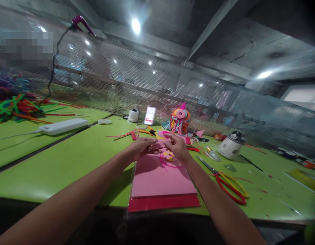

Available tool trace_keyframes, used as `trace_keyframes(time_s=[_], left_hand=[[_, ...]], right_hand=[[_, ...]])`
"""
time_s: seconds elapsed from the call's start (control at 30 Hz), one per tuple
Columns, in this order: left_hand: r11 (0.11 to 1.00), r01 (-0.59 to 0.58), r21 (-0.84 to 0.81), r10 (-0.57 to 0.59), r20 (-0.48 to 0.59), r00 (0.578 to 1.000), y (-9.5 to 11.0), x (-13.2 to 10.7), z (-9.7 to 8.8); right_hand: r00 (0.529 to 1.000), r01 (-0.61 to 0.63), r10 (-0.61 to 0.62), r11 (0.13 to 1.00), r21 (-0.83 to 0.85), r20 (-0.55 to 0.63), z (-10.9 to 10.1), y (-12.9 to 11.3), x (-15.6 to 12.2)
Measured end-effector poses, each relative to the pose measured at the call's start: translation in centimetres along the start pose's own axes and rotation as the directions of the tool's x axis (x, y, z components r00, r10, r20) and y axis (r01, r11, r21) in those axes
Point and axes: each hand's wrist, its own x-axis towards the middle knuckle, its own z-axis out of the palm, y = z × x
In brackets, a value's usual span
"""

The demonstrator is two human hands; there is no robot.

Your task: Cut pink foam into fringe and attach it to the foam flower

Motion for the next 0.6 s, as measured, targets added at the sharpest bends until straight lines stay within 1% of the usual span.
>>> trace_keyframes(time_s=[0.07,0.17,0.27,0.5,0.6], left_hand=[[0.996,0.09,0.01,-0.09,0.072,0.993,0.3,-0.4,0.1],[0.986,0.144,0.09,-0.153,0.109,0.982,0.2,-0.6,0.1],[0.978,0.124,0.17,-0.144,0.11,0.983,-0.2,-0.5,-0.2],[0.953,0.043,0.299,-0.07,0.081,0.994,-0.8,-0.4,-0.1],[0.954,0.043,0.298,-0.071,0.084,0.994,-1.1,-0.5,0.2]], right_hand=[[0.997,-0.009,0.009,1.0,0.006,0.077,-0.2,-0.1,0.0],[0.986,-0.081,0.073,0.995,0.051,0.152,-0.4,-0.3,-0.1],[0.977,-0.124,0.11,0.99,0.065,0.185,-0.5,-0.3,-0.2],[0.971,-0.104,0.099,0.995,0.009,0.217,-0.8,0.3,0.0],[0.973,-0.1,0.103,0.995,-0.027,0.208,-0.9,0.3,0.0]])
